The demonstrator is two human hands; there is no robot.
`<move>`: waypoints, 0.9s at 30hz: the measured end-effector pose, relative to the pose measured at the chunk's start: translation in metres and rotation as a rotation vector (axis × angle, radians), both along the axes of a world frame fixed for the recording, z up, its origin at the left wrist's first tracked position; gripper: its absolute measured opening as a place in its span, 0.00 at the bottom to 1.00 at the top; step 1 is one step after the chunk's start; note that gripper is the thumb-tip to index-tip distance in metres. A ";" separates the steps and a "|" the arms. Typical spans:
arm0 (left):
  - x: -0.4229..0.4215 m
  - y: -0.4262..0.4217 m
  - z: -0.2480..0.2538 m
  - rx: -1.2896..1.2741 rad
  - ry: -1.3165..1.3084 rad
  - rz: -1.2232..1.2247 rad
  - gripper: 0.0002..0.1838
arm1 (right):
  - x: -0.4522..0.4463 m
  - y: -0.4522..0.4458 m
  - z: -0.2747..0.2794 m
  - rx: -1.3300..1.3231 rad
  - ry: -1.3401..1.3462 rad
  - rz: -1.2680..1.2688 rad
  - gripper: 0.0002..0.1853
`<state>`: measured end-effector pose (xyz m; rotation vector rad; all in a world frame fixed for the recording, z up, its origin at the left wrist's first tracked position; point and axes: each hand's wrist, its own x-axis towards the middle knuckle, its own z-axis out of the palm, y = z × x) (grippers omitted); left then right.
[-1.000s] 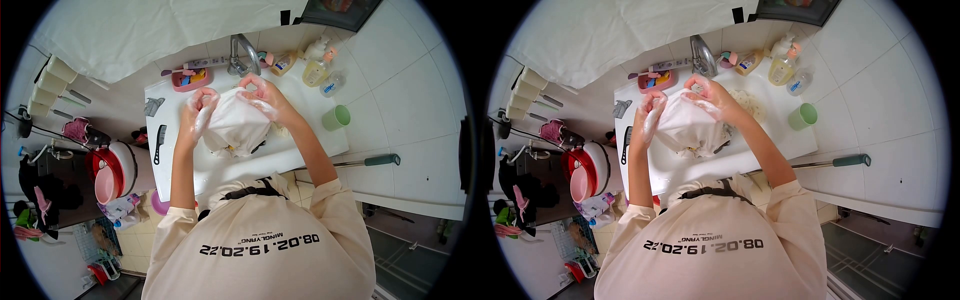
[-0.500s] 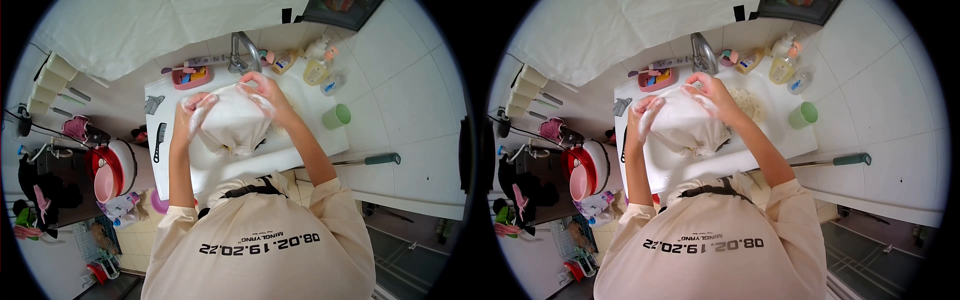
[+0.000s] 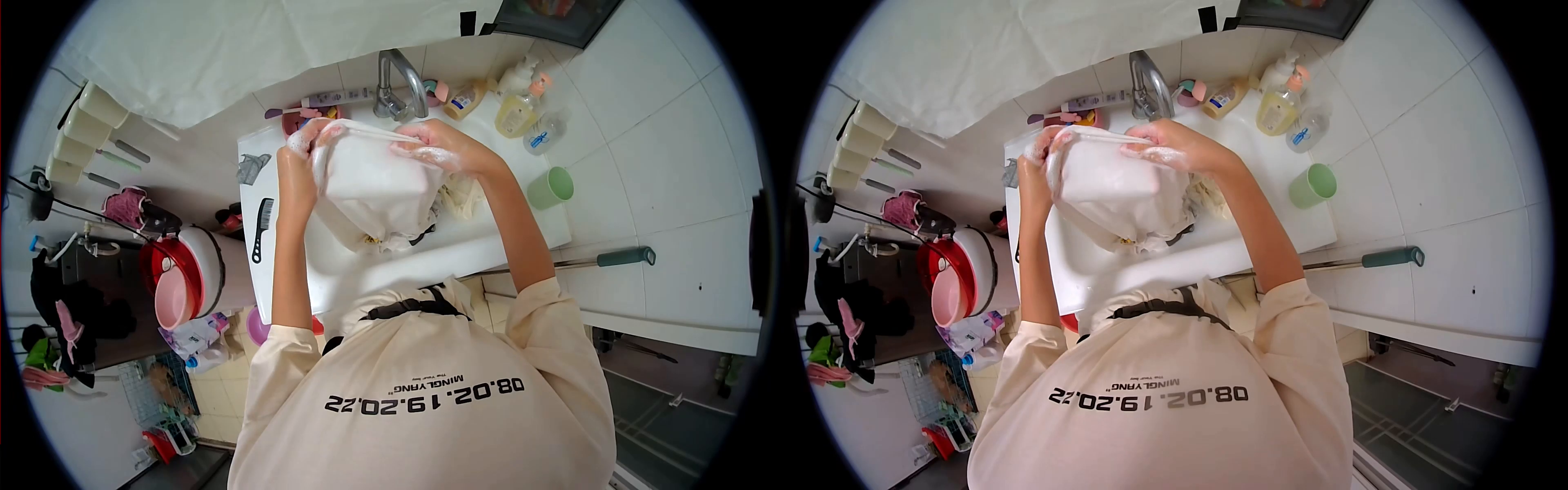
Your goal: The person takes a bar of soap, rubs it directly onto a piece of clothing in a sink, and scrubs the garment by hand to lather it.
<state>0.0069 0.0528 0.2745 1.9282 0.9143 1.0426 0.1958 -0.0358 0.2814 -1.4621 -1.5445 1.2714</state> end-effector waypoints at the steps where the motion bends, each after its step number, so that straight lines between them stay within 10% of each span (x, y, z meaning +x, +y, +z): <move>1: 0.000 0.004 -0.002 0.033 -0.004 -0.011 0.12 | -0.001 0.000 0.000 0.021 0.012 -0.022 0.15; 11: -0.008 0.029 -0.069 -0.768 -0.193 -0.313 0.14 | -0.002 0.003 -0.014 0.345 0.141 -0.099 0.12; 14: -0.013 0.002 -0.014 -0.603 0.195 -0.685 0.17 | -0.004 0.002 -0.016 0.115 0.097 -0.160 0.12; 21: -0.017 -0.002 -0.011 -0.576 0.179 -0.602 0.15 | -0.010 -0.002 -0.041 0.338 0.051 -0.243 0.16; 27: -0.019 -0.006 -0.026 -0.435 0.041 -0.431 0.15 | -0.029 -0.019 -0.017 -0.018 0.142 -0.168 0.18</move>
